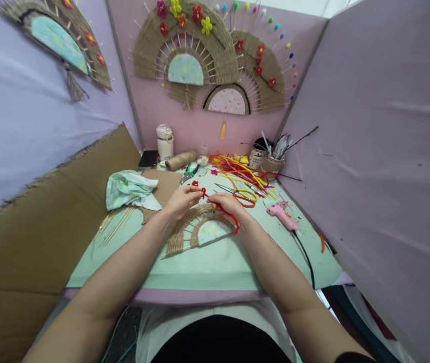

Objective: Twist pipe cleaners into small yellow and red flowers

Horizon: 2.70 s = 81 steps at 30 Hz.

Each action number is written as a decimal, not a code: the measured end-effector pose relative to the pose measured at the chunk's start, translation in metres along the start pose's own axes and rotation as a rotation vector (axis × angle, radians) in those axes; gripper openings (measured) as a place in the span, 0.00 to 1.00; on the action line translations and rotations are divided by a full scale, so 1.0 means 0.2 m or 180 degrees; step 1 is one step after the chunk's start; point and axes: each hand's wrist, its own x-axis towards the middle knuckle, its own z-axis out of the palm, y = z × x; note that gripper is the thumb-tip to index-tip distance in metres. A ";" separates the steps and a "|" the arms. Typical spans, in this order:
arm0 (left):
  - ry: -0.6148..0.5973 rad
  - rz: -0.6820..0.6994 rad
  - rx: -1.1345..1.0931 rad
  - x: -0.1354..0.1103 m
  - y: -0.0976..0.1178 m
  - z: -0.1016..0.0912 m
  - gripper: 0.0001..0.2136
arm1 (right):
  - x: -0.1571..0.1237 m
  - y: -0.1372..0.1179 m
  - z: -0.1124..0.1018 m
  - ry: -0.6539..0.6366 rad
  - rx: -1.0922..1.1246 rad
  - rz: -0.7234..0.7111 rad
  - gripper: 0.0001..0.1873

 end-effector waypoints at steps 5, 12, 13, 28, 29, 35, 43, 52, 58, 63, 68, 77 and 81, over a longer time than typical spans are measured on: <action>-0.0005 -0.0137 0.0026 0.01 0.00 -0.01 0.09 | 0.00 0.00 0.00 -0.0024 -0.0086 0.0010 0.10; 0.0112 0.0157 0.0681 0.03 -0.04 -0.03 0.12 | 0.01 0.02 0.01 -0.0003 -0.0008 0.0051 0.08; 0.0131 0.0243 0.0762 0.03 -0.05 -0.03 0.13 | 0.02 0.02 0.01 0.0018 0.0050 0.0077 0.08; 0.0068 0.0504 0.0532 0.04 -0.04 -0.04 0.15 | 0.05 0.02 0.00 -0.0823 0.1938 0.0755 0.04; 0.0072 0.0475 0.0449 0.04 -0.05 -0.03 0.15 | 0.05 0.02 0.01 -0.0772 0.1950 0.0671 0.04; 0.0111 0.0286 0.0028 0.03 -0.04 -0.01 0.13 | 0.07 0.05 0.05 -0.0341 0.1836 0.0228 0.04; -0.0082 -0.0114 -0.0465 0.00 -0.03 -0.01 0.13 | 0.08 0.09 0.09 0.0192 0.1623 -0.0307 0.09; -0.0229 0.0053 -0.0473 -0.02 -0.05 0.03 0.14 | 0.09 0.12 0.10 0.0426 0.1692 -0.0580 0.12; -0.0132 0.0185 -0.0226 -0.02 -0.07 0.03 0.13 | 0.10 0.12 0.12 0.0615 0.1837 -0.0646 0.14; -0.0086 0.0588 0.0310 0.01 -0.10 0.02 0.12 | 0.10 0.13 0.12 0.0686 0.1847 -0.0645 0.11; 0.0083 0.0959 0.0875 0.00 -0.09 0.02 0.09 | 0.10 0.13 0.11 0.0684 0.1683 -0.0620 0.14; 0.0117 0.0221 -0.0179 0.00 -0.06 0.04 0.13 | 0.10 0.12 0.08 0.0867 0.0902 -0.0853 0.14; 0.0084 0.0023 -0.0429 0.00 -0.06 0.03 0.13 | 0.11 0.14 0.06 0.0789 0.0497 -0.0868 0.16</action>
